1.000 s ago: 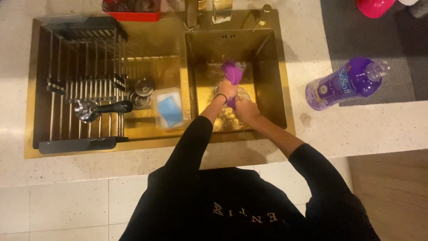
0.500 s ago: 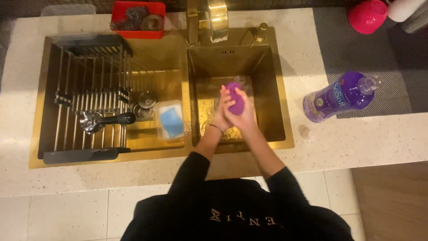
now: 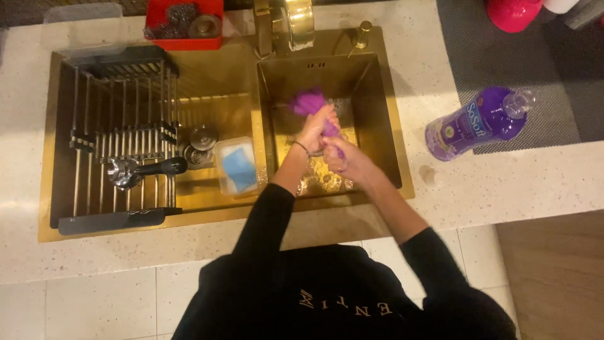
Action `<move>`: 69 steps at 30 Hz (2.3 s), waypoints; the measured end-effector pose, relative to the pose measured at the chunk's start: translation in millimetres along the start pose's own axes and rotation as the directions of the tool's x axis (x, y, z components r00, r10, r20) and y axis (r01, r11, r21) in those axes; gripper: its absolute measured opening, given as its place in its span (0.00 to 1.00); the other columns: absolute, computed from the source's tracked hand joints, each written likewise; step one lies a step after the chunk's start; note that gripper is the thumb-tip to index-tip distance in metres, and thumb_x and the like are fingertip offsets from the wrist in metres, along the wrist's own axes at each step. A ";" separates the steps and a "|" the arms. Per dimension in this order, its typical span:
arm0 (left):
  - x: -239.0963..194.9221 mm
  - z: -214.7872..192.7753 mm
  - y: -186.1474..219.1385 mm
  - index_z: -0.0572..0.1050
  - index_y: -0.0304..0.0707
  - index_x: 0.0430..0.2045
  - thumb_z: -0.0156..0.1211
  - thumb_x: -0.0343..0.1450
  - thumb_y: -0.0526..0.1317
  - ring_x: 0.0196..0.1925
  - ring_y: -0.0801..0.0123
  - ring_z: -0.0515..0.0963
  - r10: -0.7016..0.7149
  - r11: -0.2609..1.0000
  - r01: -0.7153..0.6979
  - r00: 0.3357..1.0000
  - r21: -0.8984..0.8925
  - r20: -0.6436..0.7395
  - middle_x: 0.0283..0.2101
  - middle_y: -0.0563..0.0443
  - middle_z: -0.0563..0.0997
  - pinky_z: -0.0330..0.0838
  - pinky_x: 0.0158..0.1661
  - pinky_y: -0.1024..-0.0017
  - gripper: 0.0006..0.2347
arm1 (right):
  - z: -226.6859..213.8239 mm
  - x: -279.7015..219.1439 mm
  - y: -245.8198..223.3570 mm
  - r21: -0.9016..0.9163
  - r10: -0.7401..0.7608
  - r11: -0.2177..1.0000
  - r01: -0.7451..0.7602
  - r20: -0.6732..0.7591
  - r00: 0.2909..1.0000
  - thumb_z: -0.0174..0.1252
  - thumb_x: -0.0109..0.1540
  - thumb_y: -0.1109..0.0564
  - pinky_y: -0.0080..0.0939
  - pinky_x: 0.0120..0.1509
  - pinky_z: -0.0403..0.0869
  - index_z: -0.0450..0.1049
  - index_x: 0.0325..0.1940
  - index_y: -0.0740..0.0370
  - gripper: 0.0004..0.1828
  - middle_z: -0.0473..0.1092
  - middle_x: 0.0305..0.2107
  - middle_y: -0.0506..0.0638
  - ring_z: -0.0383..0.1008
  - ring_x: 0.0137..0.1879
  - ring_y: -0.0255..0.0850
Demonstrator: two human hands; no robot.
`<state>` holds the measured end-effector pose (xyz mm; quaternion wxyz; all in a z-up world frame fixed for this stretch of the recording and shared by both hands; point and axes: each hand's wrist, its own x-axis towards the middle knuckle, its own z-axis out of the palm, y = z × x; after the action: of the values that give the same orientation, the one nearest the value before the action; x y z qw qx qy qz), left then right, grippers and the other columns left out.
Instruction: The person washes a purple cloth in a gold-colored double sink. They wet the cloth under running water, apply liquid soap from a purple bottle, and scrub the cloth with both hands. The person rinses the cloth thoroughly under the tap and wrings it out multiple times to remove excess water.
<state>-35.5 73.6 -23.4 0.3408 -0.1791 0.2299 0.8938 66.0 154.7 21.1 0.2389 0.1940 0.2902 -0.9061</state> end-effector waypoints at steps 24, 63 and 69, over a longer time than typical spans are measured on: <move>85.1 -44.9 -16.2 0.77 0.26 0.36 0.58 0.70 0.42 0.45 0.44 0.85 0.541 -0.016 0.120 0.836 0.993 -0.093 0.38 0.32 0.84 0.81 0.44 0.52 0.13 | -61.9 59.1 4.6 -0.590 -0.530 -0.693 -0.414 0.028 0.847 0.53 0.61 0.45 0.49 0.47 0.79 0.82 0.38 0.46 0.13 0.81 0.33 0.47 0.83 0.44 0.47; -45.7 38.1 14.3 0.69 0.59 0.55 0.51 0.72 0.65 0.21 0.84 0.70 0.059 0.952 -0.111 0.981 0.284 0.186 0.25 0.69 0.68 0.72 0.24 0.84 0.22 | 14.2 -30.3 15.9 0.371 -0.036 0.927 -0.055 0.233 0.972 0.47 0.72 0.41 0.17 0.25 0.66 0.67 0.55 0.62 0.21 0.54 0.24 0.36 0.59 0.26 0.24; 6.2 10.7 11.7 0.67 0.52 0.16 0.57 0.70 0.61 0.10 0.82 0.69 0.208 0.677 -0.179 0.977 0.714 0.047 0.13 0.67 0.69 0.67 0.11 0.83 0.19 | -34.0 20.9 12.1 -0.709 -0.274 0.705 0.018 -0.250 0.928 0.63 0.58 0.55 0.39 0.18 0.75 0.70 0.44 0.64 0.15 0.68 0.22 0.52 0.72 0.18 0.42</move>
<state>-49.7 74.8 -14.1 0.2828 -0.0244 0.5822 0.7619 62.9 160.3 -20.1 0.1670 0.2181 0.6599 -0.6993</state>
